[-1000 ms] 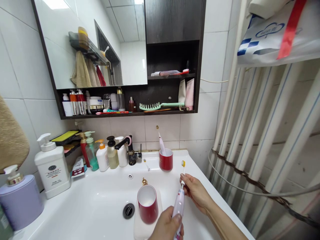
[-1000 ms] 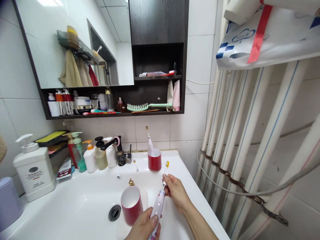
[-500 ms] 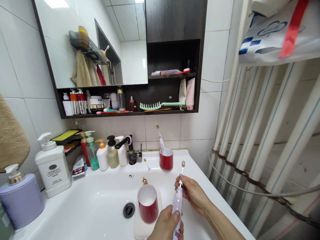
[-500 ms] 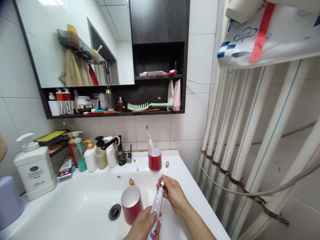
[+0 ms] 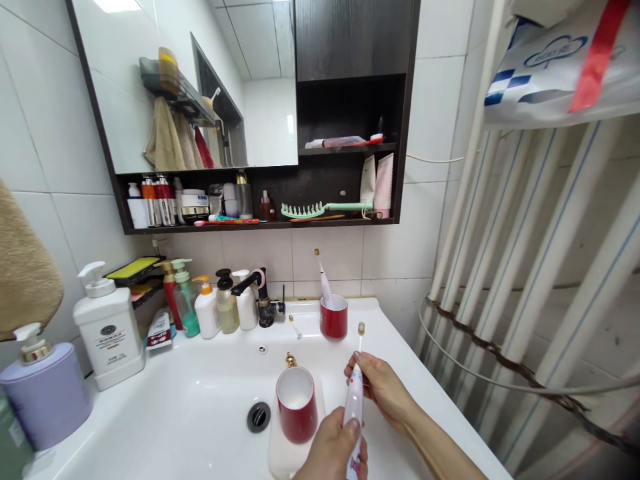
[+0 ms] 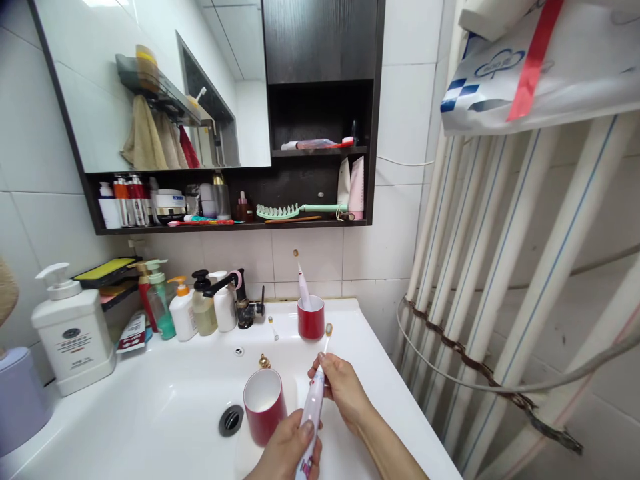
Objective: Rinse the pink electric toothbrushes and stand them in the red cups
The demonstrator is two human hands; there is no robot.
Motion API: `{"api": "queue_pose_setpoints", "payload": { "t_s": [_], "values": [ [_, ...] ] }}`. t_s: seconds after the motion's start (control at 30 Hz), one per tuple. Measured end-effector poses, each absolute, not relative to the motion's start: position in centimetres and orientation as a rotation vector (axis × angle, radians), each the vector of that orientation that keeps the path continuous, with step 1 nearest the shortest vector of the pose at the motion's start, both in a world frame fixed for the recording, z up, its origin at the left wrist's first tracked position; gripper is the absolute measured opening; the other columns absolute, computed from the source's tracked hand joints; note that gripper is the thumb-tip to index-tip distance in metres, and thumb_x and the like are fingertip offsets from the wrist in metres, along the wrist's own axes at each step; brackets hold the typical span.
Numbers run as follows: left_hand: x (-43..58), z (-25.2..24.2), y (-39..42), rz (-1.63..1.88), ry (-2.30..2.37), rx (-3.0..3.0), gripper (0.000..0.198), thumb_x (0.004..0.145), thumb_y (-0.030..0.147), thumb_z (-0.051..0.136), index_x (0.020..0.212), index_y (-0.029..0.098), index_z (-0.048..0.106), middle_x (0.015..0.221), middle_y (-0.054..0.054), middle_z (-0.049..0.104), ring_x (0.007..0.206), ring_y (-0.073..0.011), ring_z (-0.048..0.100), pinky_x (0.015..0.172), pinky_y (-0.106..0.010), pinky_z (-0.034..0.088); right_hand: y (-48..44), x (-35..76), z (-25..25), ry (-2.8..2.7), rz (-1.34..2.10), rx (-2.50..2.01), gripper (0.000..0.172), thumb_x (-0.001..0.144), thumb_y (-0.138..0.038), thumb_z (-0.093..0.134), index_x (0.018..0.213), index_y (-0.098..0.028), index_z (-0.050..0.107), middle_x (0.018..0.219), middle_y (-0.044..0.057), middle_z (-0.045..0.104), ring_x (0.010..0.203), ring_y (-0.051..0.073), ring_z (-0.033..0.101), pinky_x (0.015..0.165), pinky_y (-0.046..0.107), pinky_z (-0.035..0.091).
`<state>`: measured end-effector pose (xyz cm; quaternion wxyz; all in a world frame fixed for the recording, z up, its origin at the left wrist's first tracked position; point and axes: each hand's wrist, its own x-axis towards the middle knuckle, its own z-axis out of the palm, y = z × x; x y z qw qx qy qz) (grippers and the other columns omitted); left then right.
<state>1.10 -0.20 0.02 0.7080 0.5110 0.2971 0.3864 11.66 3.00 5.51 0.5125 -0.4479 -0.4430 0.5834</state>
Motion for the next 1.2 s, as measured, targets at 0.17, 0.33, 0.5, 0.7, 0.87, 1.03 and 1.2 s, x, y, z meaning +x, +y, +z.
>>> {"api": "queue_pose_setpoints", "payload": {
  "t_s": [0.17,0.33,0.5,0.7,0.87,1.03,1.2],
  "values": [
    [1.0,0.1,-0.2,0.863,0.667,1.175,0.042,0.057,0.055,0.039,0.069,0.016,0.031,0.052,0.006,0.041,0.032,-0.0017,0.037,0.032,-0.015,0.020,3.0,11.3,5.4,-1.048,1.357,-1.106,0.025,0.061,-0.040,0.043,0.056,-0.016,0.044,0.051,-0.002,0.051,0.043,0.006,0.042,0.044,0.019,0.031],
    [1.1,0.1,-0.1,0.870,0.636,1.151,0.043,0.056,0.058,0.037,0.069,0.017,0.030,0.052,0.006,0.040,0.031,-0.0027,0.036,0.030,-0.016,0.023,2.9,10.9,5.2,-1.002,1.366,-1.109,0.025,0.062,-0.041,0.041,0.056,-0.016,0.043,0.048,-0.003,0.048,0.041,0.006,0.040,0.043,0.019,0.030],
    [1.0,0.0,0.0,0.909,0.898,1.334,0.031,0.062,0.047,0.038,0.066,0.017,0.034,0.053,0.006,0.040,0.031,-0.0017,0.035,0.029,-0.015,0.023,3.1,10.8,4.8,-1.052,1.230,-1.120,0.024,0.062,-0.040,0.042,0.056,-0.017,0.044,0.048,-0.003,0.048,0.042,0.007,0.041,0.042,0.020,0.029],
    [1.0,-0.1,0.2,0.896,0.772,1.288,0.027,0.065,0.044,0.036,0.067,0.017,0.033,0.055,0.005,0.041,0.031,-0.0018,0.036,0.029,-0.015,0.025,3.2,10.8,4.7,-1.072,1.154,-1.125,0.025,0.062,-0.041,0.041,0.054,-0.017,0.045,0.046,-0.003,0.047,0.040,0.007,0.037,0.041,0.020,0.029],
    [1.0,-0.1,0.2,0.904,0.824,1.276,0.025,0.066,0.042,0.033,0.066,0.017,0.032,0.052,0.006,0.040,0.030,-0.0019,0.034,0.029,-0.014,0.023,3.1,10.7,4.7,-1.031,1.202,-1.083,0.026,0.062,-0.042,0.040,0.056,-0.017,0.046,0.049,-0.003,0.048,0.043,0.007,0.040,0.043,0.020,0.030],
    [0.8,0.0,-0.1,0.900,0.972,1.461,0.023,0.068,0.039,0.032,0.071,0.017,0.035,0.054,0.005,0.039,0.035,-0.0022,0.035,0.032,-0.015,0.025,3.0,10.7,5.1,-1.044,1.267,-1.104,0.026,0.063,-0.042,0.039,0.056,-0.017,0.045,0.051,-0.001,0.049,0.046,0.008,0.042,0.041,0.019,0.030],
    [0.5,1.1,-0.2,0.979,0.996,1.519,0.022,0.069,0.036,0.033,0.075,0.016,0.038,0.055,0.005,0.038,0.039,-0.0027,0.035,0.037,-0.015,0.027,2.3,10.2,5.4,-1.142,1.211,-1.063,0.026,0.063,-0.042,0.041,0.064,-0.017,0.048,0.055,-0.001,0.050,0.045,0.008,0.042,0.042,0.021,0.033]
  ]
}}
